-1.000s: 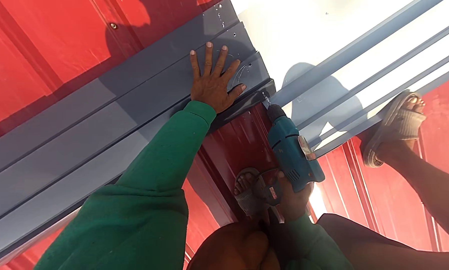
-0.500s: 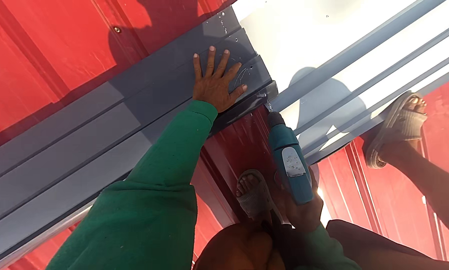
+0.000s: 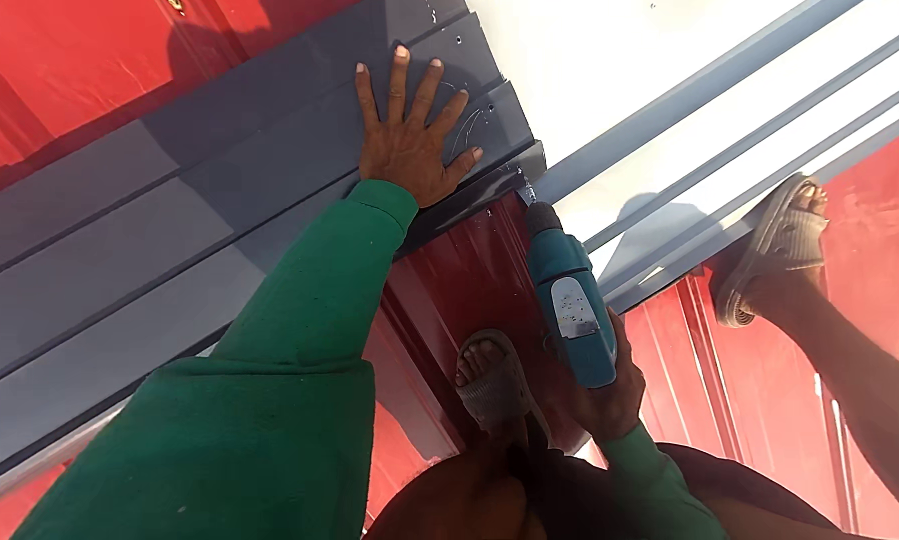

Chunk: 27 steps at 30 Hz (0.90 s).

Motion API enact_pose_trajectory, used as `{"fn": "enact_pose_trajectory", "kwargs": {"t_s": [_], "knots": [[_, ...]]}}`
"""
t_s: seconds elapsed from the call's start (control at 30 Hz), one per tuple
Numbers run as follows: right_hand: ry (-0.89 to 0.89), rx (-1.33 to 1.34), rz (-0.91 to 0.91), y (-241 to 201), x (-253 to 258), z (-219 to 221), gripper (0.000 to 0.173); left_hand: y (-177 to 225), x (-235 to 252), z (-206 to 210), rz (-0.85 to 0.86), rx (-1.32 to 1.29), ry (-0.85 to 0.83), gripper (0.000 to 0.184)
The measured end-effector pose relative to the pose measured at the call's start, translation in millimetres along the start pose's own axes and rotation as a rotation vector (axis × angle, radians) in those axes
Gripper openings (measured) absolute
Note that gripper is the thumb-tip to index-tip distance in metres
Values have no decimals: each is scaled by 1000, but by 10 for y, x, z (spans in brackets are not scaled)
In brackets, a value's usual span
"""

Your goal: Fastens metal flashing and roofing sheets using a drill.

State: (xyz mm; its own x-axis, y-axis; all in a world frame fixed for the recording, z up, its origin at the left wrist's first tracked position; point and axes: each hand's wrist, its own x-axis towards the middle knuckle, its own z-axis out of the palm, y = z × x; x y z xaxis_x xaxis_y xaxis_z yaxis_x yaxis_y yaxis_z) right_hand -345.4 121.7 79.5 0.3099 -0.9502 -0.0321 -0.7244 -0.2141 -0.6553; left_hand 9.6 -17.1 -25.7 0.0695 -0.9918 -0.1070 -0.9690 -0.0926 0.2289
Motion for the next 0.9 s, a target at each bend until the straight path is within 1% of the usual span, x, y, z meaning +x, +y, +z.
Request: {"fn": "enact_pose_trajectory", "kwargs": {"t_s": [0.1, 0.17, 0.23, 0.27, 0.3, 0.37, 0.43, 0.47, 0.5, 0.57, 0.6, 0.63, 0.67, 0.7, 0.73, 0.77, 0.8, 0.87, 0.9], "knots": [[25, 25, 4, 69, -16, 67, 79, 27, -44, -50, -9, 28, 34, 84], [41, 46, 5, 105, -20, 87, 77, 73, -65, -92, -15, 52, 37, 91], [57, 120, 26, 121, -30, 109, 77, 109, -76, -176, -19, 68, 9, 99], [76, 165, 47, 117, -44, 115, 76, 135, -96, -231, -13, 72, -12, 101], [95, 209, 71, 102, -47, 113, 75, 159, -112, -312, 4, 78, -25, 100], [137, 320, 119, 30, -85, 60, 67, 172, -180, -488, 61, 112, 7, 91], [201, 415, 175, -48, -157, -77, 51, 239, -299, -655, 146, 169, 95, 78], [224, 450, 198, -64, -177, -173, 47, 306, -383, -748, 197, 205, 163, 72], [236, 479, 226, -69, -188, -283, 46, 392, -471, -857, 253, 225, 246, 65], [257, 537, 275, -44, -180, -508, 47, 618, -687, -1099, 341, 205, 463, 51], [272, 553, 287, -24, -151, -612, 46, 735, -800, -1258, 326, 190, 577, 47], [292, 553, 299, -14, -106, -704, 46, 840, -910, -1453, 252, 172, 643, 49], [307, 557, 305, -11, -51, -786, 48, 920, -1004, -1663, 141, 151, 624, 58], [312, 566, 311, -22, 0, -864, 49, 976, -1081, -1842, 19, 138, 542, 69], [305, 582, 310, -38, 55, -938, 49, 1026, -1157, -1966, -76, 114, 418, 79], [285, 605, 294, -52, 120, -1011, 48, 1077, -1229, -2017, -126, 80, 313, 80], [251, 609, 271, -50, 188, -1090, 46, 1126, -1309, -2005, -126, 45, 256, 74], [171, 620, 231, -7, 323, -1231, 42, 1244, -1475, -1968, -60, -59, 188, 49], [136, 627, 232, 7, 374, -1298, 40, 1312, -1550, -1959, -17, -100, 145, 39]]}}
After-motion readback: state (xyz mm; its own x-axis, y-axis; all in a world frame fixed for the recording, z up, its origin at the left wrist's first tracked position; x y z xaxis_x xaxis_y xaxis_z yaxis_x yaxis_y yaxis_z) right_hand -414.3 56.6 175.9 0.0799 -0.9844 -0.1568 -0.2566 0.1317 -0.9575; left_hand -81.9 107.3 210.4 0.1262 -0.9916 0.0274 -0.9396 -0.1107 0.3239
